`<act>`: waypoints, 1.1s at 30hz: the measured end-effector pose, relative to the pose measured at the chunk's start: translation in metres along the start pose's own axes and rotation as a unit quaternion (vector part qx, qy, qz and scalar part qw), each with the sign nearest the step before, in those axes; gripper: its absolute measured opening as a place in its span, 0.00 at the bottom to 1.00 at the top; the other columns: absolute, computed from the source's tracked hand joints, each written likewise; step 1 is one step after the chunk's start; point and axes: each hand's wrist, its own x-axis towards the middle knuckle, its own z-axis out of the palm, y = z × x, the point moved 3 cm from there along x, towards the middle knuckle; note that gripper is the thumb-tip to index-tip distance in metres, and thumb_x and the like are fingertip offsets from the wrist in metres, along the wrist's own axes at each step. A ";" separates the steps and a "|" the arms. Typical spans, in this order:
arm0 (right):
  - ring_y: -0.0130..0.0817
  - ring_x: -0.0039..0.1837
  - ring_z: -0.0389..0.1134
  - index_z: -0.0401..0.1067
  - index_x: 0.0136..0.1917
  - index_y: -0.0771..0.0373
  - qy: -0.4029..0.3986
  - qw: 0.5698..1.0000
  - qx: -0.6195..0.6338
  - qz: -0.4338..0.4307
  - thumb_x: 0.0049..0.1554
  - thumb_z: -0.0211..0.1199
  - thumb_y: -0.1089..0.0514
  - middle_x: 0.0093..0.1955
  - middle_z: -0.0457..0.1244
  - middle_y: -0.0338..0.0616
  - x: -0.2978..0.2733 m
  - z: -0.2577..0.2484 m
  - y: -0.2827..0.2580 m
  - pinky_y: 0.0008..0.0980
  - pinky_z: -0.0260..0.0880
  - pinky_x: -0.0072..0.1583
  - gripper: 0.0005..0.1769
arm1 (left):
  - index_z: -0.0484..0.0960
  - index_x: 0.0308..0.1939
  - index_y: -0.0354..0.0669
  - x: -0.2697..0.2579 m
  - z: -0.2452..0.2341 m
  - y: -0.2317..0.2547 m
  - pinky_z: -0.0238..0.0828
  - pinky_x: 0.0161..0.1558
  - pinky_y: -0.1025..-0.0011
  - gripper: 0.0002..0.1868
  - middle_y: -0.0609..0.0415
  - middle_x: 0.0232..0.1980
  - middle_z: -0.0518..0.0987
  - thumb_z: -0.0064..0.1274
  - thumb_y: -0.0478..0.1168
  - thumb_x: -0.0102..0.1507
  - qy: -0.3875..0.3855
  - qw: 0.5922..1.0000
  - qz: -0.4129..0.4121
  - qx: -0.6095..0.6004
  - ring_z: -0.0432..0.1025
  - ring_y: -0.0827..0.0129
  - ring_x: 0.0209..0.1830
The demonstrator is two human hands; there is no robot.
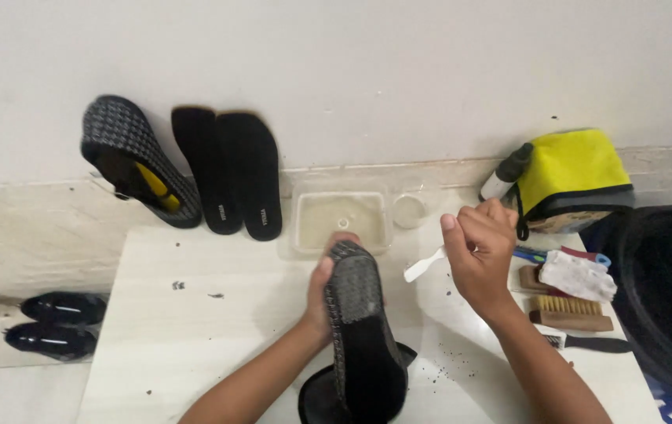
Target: The person cleans a black and white patterned shoe using a toothbrush and a cloth. They dip the toothbrush into a container of liquid and scrub the shoe, then wipe it with a cloth. The process is repeated on different parts of the shoe.
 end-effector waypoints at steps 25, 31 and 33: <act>0.30 0.49 0.68 0.75 0.48 0.51 -0.678 0.722 0.135 -0.029 0.32 0.69 0.24 0.47 0.69 0.33 -0.024 0.003 -0.009 0.28 0.63 0.54 0.38 | 0.68 0.56 0.38 0.018 0.036 0.163 0.76 0.33 0.58 0.27 0.37 0.44 0.76 0.49 0.55 0.64 -0.152 0.943 0.281 -0.097 0.74 0.50 0.37; 0.35 0.42 0.68 0.73 0.45 0.45 -0.742 0.670 -0.007 0.017 0.43 0.69 0.58 0.41 0.69 0.29 -0.088 0.069 0.001 0.34 0.63 0.45 0.15 | 0.70 0.49 0.42 -0.003 0.048 0.201 0.61 0.23 0.70 0.29 0.49 0.31 0.70 0.43 0.63 0.60 -0.043 0.923 0.378 0.057 0.63 0.63 0.20; 0.37 0.46 0.71 0.76 0.46 0.48 -0.722 0.689 -0.032 0.054 0.47 0.68 0.59 0.43 0.70 0.35 -0.060 0.059 -0.011 0.37 0.65 0.51 0.13 | 0.66 0.51 0.44 0.003 0.031 0.201 0.70 0.27 0.67 0.29 0.45 0.33 0.71 0.42 0.64 0.60 -0.083 0.925 0.366 0.054 0.70 0.59 0.25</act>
